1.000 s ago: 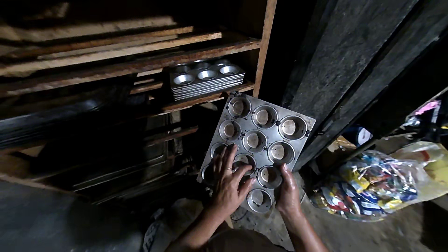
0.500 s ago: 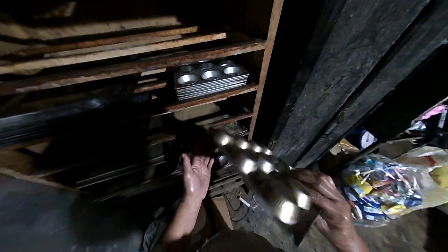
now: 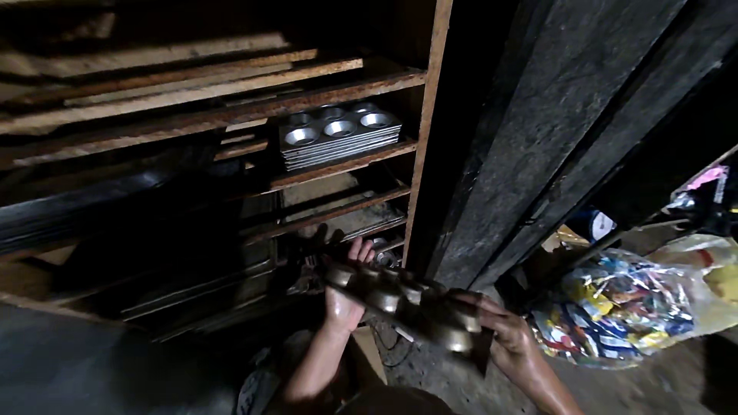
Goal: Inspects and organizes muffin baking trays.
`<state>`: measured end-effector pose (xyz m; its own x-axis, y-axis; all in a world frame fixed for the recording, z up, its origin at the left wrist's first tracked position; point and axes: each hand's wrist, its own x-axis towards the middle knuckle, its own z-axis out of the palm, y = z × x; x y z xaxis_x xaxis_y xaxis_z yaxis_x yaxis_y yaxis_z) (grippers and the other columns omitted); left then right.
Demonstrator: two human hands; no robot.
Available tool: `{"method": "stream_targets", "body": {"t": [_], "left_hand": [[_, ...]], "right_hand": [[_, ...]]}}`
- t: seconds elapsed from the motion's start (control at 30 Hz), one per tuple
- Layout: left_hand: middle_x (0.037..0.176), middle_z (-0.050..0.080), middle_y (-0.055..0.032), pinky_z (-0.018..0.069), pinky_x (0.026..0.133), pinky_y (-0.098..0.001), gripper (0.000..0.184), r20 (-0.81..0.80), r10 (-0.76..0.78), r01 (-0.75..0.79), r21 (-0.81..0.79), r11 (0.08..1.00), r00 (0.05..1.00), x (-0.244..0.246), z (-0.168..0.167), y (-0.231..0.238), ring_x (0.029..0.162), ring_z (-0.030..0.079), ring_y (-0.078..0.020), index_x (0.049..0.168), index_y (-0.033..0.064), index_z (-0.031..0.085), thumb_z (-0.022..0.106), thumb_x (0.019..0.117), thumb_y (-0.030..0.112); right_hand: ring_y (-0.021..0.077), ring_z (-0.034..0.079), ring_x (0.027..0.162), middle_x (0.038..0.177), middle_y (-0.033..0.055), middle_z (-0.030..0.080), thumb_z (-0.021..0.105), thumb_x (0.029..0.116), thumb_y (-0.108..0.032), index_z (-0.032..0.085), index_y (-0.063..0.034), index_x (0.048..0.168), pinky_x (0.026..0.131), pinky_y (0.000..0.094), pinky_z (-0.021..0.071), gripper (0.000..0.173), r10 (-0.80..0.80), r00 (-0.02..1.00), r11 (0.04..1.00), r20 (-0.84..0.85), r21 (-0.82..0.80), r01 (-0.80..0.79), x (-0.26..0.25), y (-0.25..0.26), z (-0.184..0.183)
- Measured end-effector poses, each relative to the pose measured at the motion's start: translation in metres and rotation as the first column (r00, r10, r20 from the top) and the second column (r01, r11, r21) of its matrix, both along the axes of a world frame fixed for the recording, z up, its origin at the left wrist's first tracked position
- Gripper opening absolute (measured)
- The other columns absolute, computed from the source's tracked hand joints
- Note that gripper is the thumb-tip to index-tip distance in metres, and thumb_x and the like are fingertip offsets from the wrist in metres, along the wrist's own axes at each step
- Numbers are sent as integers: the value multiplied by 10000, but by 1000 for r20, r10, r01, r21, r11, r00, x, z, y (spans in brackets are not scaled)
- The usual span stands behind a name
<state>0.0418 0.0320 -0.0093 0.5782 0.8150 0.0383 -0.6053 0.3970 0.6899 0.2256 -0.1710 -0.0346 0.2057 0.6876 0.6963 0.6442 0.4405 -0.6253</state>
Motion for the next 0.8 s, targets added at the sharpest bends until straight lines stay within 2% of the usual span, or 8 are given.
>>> {"method": "stream_targets", "body": {"t": [0.1, 0.17, 0.3, 0.4, 0.47, 0.53, 0.67, 0.8], "left_hand": [[1598, 394, -116, 369, 1160, -404, 833, -235, 40, 14, 223, 975, 971, -4, 9, -5, 1451, 412, -207, 1588, 30, 259, 113, 1036, 636], [1537, 474, -129, 418, 1133, -370, 603, -313, 257, -105, 431, 896, 914, -11, 9, -4, 1405, 470, -191, 1523, -17, 366, 353, 1077, 389], [1281, 640, -77, 516, 991, -269, 100, -120, 652, -397, 707, 586, 749, -32, 11, 2, 1230, 584, -114, 979, 10, 592, 589, 952, 106], [1293, 637, -59, 535, 950, -243, 168, 6, 777, -413, 850, 328, 630, -49, 18, 4, 1224, 588, -110, 788, 91, 601, 642, 940, 147], [1476, 495, -143, 467, 1097, -291, 181, 26, 815, -348, 912, 218, 579, -55, 23, 2, 1393, 464, -176, 1058, 13, 686, 666, 933, 143], [1596, 313, -271, 352, 1192, -342, 575, -13, 843, -227, 961, 160, 538, -57, 27, -2, 1499, 322, -248, 1430, -65, 512, 673, 940, 189], [1541, 425, -267, 384, 1164, -444, 705, -143, 902, -20, 986, 165, 408, -52, 22, -6, 1444, 424, -314, 1463, -19, 494, 684, 929, 402], [1538, 463, -216, 350, 1137, -609, 854, -374, 882, 169, 926, 338, 287, -45, 18, -8, 1393, 468, -407, 1545, 13, 387, 634, 913, 532]], "right_hand": [[-35, 677, 960, 1039, -140, 745, 665, 976, -252, 771, -241, 947, 866, 193, 574, 110, -110, 899, 994, -424, -24, 110, -6, 8, 1], [25, 703, 763, 823, -69, 753, 609, 944, -47, 743, -144, 848, 748, 237, 604, 191, -150, 625, 979, -767, -27, 202, -16, 21, 3], [127, 722, 805, 900, 53, 735, 404, 1082, -129, 619, -49, 1071, 722, 315, 623, 230, -92, 102, 991, -990, -82, 104, -32, 37, 1], [169, 737, 851, 943, 98, 740, 405, 1095, -186, 621, -32, 1122, 754, 362, 636, 267, -51, -61, 999, -997, -50, -13, -40, 41, -8], [190, 741, 857, 954, 116, 736, 405, 1099, -189, 598, -23, 1152, 750, 378, 640, 260, -49, -98, 997, -994, -44, -58, -45, 44, -9], [184, 737, 854, 955, 115, 734, 408, 1099, -182, 592, -17, 1167, 749, 363, 635, 256, -78, -100, 995, -992, -70, -76, -50, 47, -7], [166, 737, 847, 944, 112, 739, 420, 1089, -131, 610, -7, 1124, 755, 339, 631, 230, -71, -70, 995, -995, -66, -72, -58, 52, -4], [159, 735, 864, 955, 107, 743, 431, 1075, -100, 623, -1, 1115, 772, 329, 627, 219, -63, -33, 995, -998, -60, -78, -66, 54, -6]]}}
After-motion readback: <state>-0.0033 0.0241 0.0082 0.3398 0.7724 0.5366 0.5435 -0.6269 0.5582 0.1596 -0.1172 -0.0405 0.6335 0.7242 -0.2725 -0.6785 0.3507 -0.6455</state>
